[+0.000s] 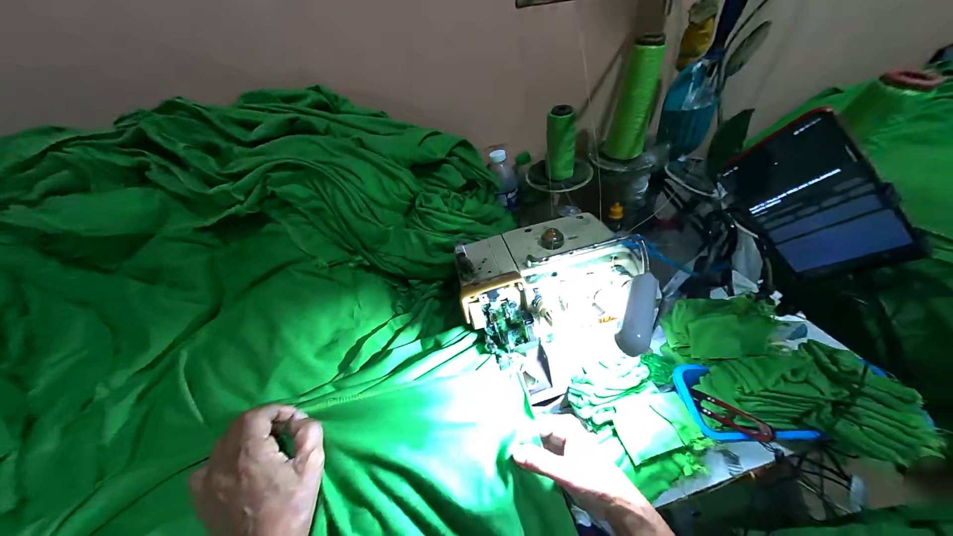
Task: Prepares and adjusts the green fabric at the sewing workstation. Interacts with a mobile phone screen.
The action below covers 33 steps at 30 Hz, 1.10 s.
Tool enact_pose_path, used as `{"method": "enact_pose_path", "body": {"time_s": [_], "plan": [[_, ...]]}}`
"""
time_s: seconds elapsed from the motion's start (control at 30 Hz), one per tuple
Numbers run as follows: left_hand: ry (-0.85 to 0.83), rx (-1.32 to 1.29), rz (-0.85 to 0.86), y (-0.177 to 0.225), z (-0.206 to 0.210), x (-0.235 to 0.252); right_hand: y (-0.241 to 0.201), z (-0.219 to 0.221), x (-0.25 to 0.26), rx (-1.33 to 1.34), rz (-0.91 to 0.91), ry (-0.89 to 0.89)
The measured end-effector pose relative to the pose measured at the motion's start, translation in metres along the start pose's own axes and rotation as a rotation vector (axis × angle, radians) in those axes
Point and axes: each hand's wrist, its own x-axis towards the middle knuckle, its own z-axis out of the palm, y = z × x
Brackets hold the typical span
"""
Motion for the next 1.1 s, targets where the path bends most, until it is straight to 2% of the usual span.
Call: {"method": "enact_pose_path", "body": {"time_s": [0.1,0.2,0.33,0.43,0.5,0.6,0.67,0.8,0.9,1.0,1.1], "plan": [[0.001,-0.006,0.006,-0.007,0.004,0.001,-0.002,0.003,0.009,0.002,0.000,0.004],[0.077,-0.005,0.024,-0.035,0.024,-0.001,-0.004,0.007,0.010,0.017,-0.041,0.065],[0.072,0.053,0.025,-0.016,0.012,0.002,0.003,0.002,0.000,0.019,-0.131,0.069],[0.020,0.027,0.021,-0.038,0.022,0.001,0.007,-0.001,-0.003,-0.006,-0.152,0.085],[0.094,0.016,0.079,-0.057,0.035,0.000,0.012,0.000,-0.003,0.011,-0.132,0.109],[0.051,0.034,0.055,-0.024,0.015,0.001,0.021,-0.003,-0.001,0.007,-0.089,0.105],[0.075,0.058,0.051,-0.032,0.021,0.001,0.028,-0.010,0.002,-0.040,-0.105,0.087],[-0.003,0.017,0.015,-0.004,0.003,0.003,0.034,-0.012,0.005,-0.008,-0.159,0.053],[0.003,0.024,0.015,-0.008,0.005,0.003,0.034,-0.010,0.001,-0.065,-0.184,0.071],[0.102,0.076,0.052,-0.028,0.017,0.001,0.032,-0.009,-0.005,-0.246,-0.204,0.108],[0.096,0.089,0.039,-0.023,0.015,0.001,0.029,-0.009,-0.005,-0.272,-0.217,0.105]]}}
